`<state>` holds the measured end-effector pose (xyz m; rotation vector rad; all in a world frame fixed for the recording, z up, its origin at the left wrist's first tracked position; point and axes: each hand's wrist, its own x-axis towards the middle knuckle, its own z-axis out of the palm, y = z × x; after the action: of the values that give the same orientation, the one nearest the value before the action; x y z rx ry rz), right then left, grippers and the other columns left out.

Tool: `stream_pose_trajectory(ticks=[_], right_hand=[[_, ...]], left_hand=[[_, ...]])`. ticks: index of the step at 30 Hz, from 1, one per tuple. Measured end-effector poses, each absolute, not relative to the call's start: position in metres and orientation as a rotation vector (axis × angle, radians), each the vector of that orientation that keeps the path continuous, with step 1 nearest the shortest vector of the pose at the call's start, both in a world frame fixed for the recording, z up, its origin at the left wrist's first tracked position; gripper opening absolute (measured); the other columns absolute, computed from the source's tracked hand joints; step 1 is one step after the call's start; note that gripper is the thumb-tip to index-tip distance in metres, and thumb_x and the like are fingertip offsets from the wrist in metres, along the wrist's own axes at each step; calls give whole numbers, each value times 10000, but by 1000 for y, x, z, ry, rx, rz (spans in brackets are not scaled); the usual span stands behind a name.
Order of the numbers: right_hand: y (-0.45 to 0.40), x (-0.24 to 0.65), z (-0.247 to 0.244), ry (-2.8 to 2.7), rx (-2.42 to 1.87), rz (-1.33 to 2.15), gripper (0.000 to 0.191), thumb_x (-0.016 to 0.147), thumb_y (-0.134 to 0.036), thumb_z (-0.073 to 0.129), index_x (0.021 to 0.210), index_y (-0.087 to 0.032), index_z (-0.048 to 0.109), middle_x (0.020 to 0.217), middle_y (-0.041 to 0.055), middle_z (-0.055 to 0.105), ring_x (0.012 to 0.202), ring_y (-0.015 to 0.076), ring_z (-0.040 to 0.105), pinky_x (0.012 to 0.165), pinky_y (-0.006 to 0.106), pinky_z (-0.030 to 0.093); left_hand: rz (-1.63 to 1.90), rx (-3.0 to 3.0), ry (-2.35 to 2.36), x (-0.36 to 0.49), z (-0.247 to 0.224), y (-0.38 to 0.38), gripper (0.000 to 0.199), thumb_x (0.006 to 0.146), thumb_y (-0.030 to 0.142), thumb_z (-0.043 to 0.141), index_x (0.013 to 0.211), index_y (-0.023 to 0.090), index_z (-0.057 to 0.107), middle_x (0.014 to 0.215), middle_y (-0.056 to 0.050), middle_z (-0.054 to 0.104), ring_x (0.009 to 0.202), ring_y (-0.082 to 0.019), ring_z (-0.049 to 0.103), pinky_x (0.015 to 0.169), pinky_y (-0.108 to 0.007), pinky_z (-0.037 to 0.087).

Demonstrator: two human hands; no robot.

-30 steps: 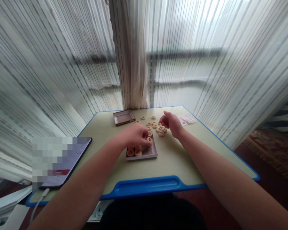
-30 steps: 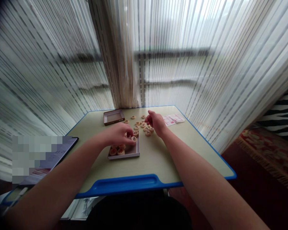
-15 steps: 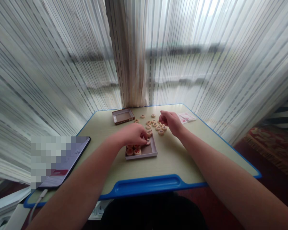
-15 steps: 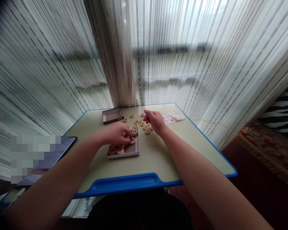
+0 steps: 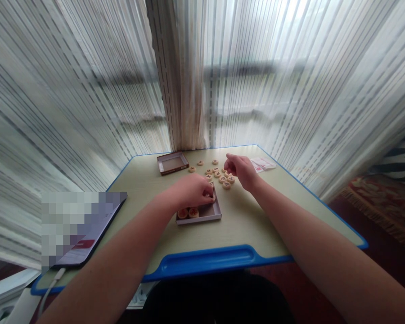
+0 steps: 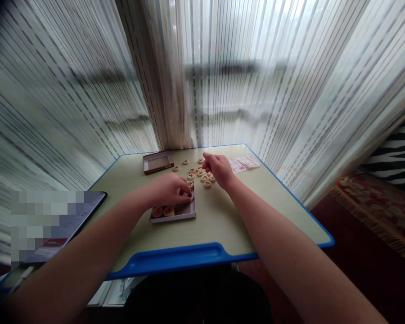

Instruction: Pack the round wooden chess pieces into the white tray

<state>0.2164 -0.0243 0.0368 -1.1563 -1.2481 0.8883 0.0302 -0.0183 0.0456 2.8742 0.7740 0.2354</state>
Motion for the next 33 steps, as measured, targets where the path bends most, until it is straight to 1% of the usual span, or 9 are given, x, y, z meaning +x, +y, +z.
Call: stream_pose_trajectory(ticks=[9,13,17,24,26,28,30,31,33], right_hand=[[-23,218,35,-1301,-1187,838,429,722,-529,514,494,-168,540,436,1,447,439,87,362,435,237,271],[-23,222,35,-1461,-1336,596,410,747,-489,514,499,-165,556,458,6,495,471,106,434,506,252,331],[-24,226,35,-1564,-1512,315,391,776,-420,488,492,-165,577,473,17,540,497,123,492,543,260,343],[-24,229,37,-1654,-1629,193,394,799,-404,453,514,-167,587,476,22,547,504,128,493,528,257,324],[-25,232,38,-1766,-1722,113,320,780,-380,489,588,-171,638,513,28,571,522,136,484,521,265,301],[-25,236,38,-1841,-1783,8,226,762,-330,514,770,-192,693,565,25,601,547,146,487,531,269,292],[-26,240,38,-1843,-1802,-65,259,764,-289,507,933,-217,690,600,22,616,568,156,500,546,271,300],[-26,242,38,-1830,-1810,-83,274,772,-282,496,960,-222,686,606,23,619,574,161,506,551,272,304],[-27,243,38,-1835,-1831,-83,267,784,-296,482,919,-219,699,615,29,625,581,165,514,552,274,309]], left_hand=[[264,2956,782,31,42,-16,207,768,332,568,735,206,728,722,-38,664,629,-139,550,557,-243,342],[264,2987,802,33,41,-17,235,785,345,553,710,189,712,705,-48,652,617,-143,542,543,-248,328],[270,2976,810,34,40,-18,248,794,349,549,714,177,709,715,-55,648,631,-149,549,544,-256,329],[337,2902,778,29,44,-17,190,758,320,575,778,191,714,727,-41,655,660,-141,558,600,-240,372],[317,2908,779,28,44,-15,169,737,300,586,757,190,713,711,-38,654,650,-139,557,593,-238,370],[291,2915,793,28,42,-14,158,724,293,593,745,193,713,714,-37,662,649,-143,562,585,-240,367],[274,2916,805,28,40,-13,160,724,296,591,744,196,715,723,-39,671,653,-147,570,584,-240,368],[272,2915,808,29,40,-13,163,727,298,590,744,196,716,726,-40,674,656,-148,574,586,-239,370],[272,2915,808,29,39,-13,167,730,297,586,745,196,718,731,-42,678,664,-148,580,592,-236,372]])
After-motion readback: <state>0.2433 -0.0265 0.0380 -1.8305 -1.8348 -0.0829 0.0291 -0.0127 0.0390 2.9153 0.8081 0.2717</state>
